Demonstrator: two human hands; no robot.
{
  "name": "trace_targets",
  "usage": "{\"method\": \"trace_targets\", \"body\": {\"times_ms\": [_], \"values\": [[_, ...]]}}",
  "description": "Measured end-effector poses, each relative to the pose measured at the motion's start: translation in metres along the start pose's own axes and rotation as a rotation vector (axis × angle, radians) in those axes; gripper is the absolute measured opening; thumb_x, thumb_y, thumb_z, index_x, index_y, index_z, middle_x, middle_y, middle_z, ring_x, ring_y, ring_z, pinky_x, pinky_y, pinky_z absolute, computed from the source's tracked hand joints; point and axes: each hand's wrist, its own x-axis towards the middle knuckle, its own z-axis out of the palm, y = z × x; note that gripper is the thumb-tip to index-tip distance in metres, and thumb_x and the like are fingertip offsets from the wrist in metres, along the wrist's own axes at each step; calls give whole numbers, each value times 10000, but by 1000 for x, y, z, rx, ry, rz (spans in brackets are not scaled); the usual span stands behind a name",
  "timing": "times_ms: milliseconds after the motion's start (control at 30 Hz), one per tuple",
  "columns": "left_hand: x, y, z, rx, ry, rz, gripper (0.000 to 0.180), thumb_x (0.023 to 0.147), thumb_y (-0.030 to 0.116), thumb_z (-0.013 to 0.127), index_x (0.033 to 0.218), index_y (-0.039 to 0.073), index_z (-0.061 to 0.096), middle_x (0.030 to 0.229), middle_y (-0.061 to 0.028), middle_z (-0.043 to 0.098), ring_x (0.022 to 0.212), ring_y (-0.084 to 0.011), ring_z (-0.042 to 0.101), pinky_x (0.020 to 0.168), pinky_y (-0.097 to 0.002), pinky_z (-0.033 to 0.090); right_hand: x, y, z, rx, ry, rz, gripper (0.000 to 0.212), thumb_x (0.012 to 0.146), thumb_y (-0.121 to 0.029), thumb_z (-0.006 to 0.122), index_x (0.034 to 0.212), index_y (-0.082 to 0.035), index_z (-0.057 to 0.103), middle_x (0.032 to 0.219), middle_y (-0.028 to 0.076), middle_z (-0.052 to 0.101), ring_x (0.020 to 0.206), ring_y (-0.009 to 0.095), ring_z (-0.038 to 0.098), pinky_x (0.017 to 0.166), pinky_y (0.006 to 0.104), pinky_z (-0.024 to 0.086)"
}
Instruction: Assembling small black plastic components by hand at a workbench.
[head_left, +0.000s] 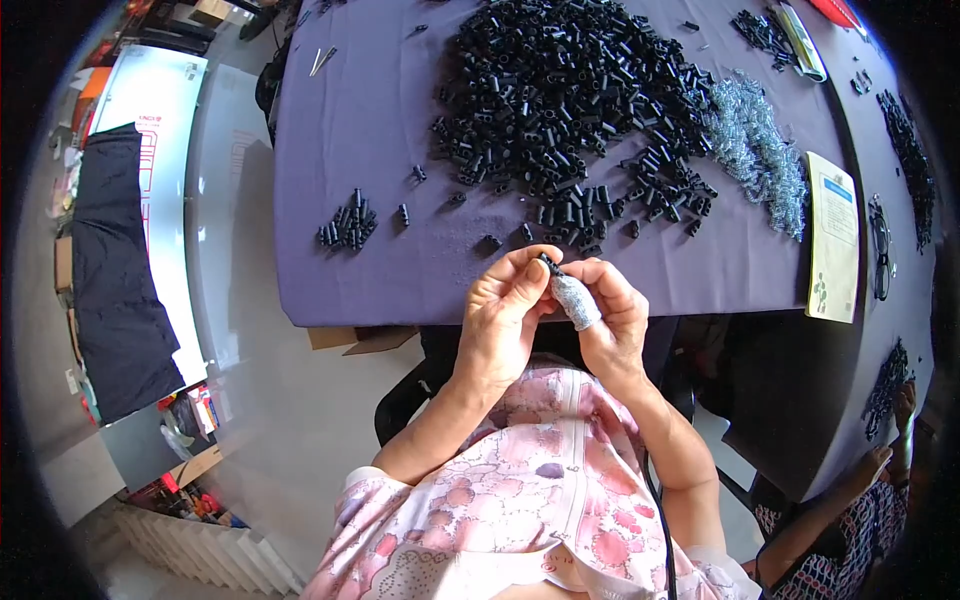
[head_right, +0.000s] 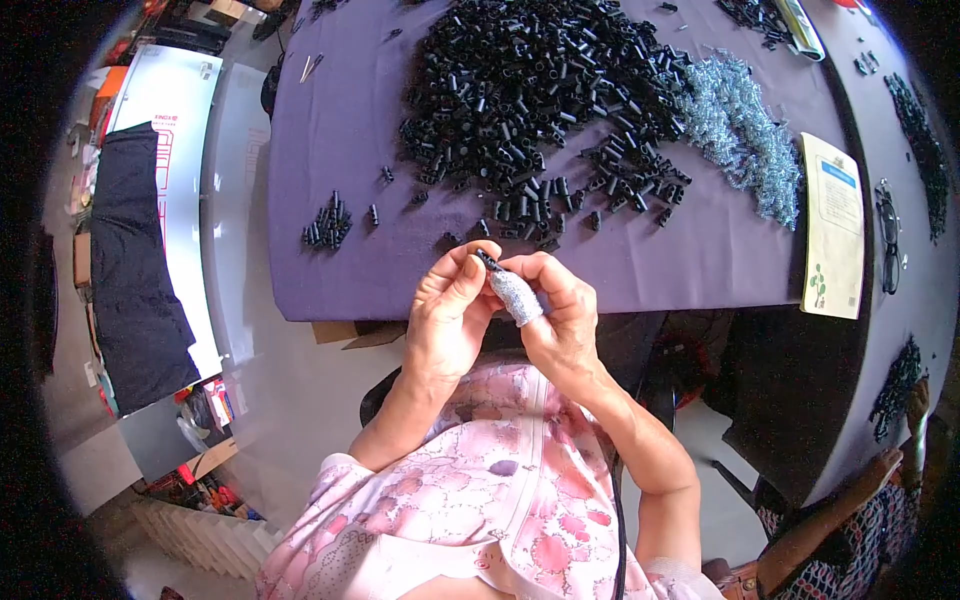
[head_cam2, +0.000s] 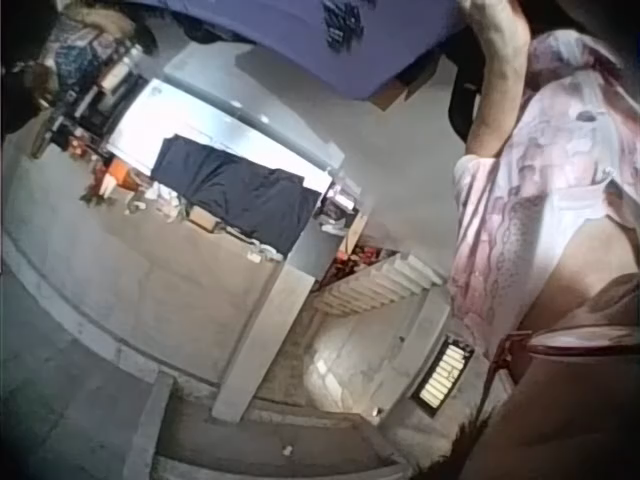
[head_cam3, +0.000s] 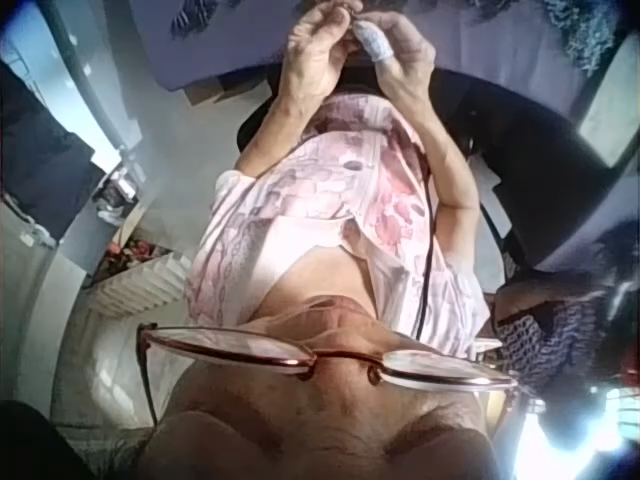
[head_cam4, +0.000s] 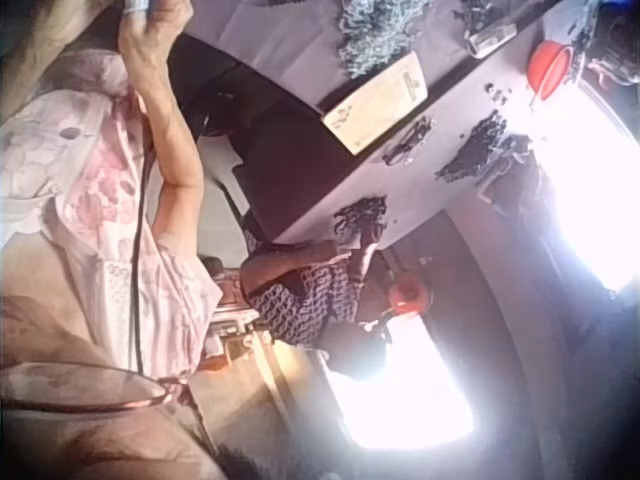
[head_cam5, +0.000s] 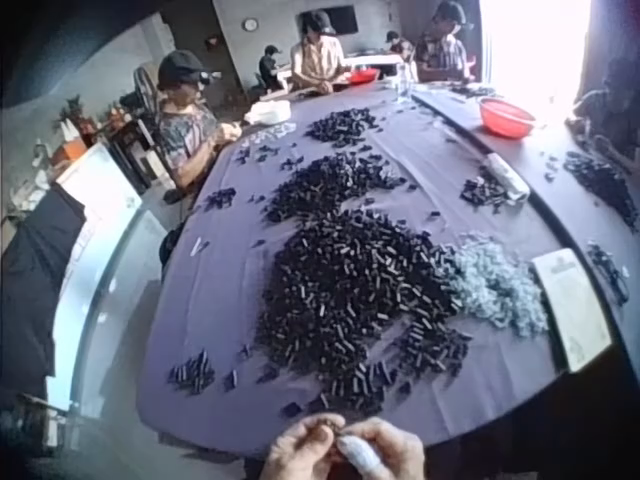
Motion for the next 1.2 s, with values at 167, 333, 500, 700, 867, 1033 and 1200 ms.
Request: {"method": "trace_targets", "body": {"times_ms": [167,333,500,700,867,1033,1200], "values": [[-1,-2,6,96,26,93,176,924,160,562,1031,38,630,905,-2,627,772,-63,565,754,-218,472,-1,4,-2,-195,-2,-47,229,766,119,516,965,23,578,807,91,622,747,150,612,689,249,479],[0,-6,8,158,47,120,183,931,155,547,1027,23,630,993,-29,630,864,-71,555,828,-226,445,2,3,-2,-434,4,-227,334,688,146,482,981,12,567,798,126,593,722,251,608,669,296,476],[0,-8,8,114,16,146,185,937,141,527,1025,16,630,1069,-69,623,937,-108,545,871,-255,422,-1,1,0,-404,11,-163,276,746,115,495,984,-3,568,792,115,597,705,223,606,649,283,473],[-3,-9,6,61,-6,140,193,942,141,521,1042,20,632,1085,-77,624,943,-114,553,880,-257,429,-4,1,5,-148,32,-17,160,826,66,519,964,6,574,765,71,617,692,118,579,640,247,471],[-2,-12,6,16,18,145,193,935,120,528,1060,16,633,1093,-107,626,970,-146,578,900,-282,453,-3,0,4,-149,40,-49,164,812,79,559,957,8,592,771,65,623,690,114,577,638,239,467],[-1,-10,4,-38,-8,120,198,933,109,528,1071,11,631,1096,-129,626,1023,-182,584,949,-317,448,1,3,1,-245,66,-183,176,797,83,591,951,4,621,783,54,636,695,109,584,641,229,464],[0,-10,2,-68,-21,112,207,938,121,520,1074,10,630,1088,-129,628,1016,-179,585,953,-319,441,-2,3,0,-185,26,-107,151,829,58,610,976,27,618,888,24,608,796,67,547,722,190,446]]}}
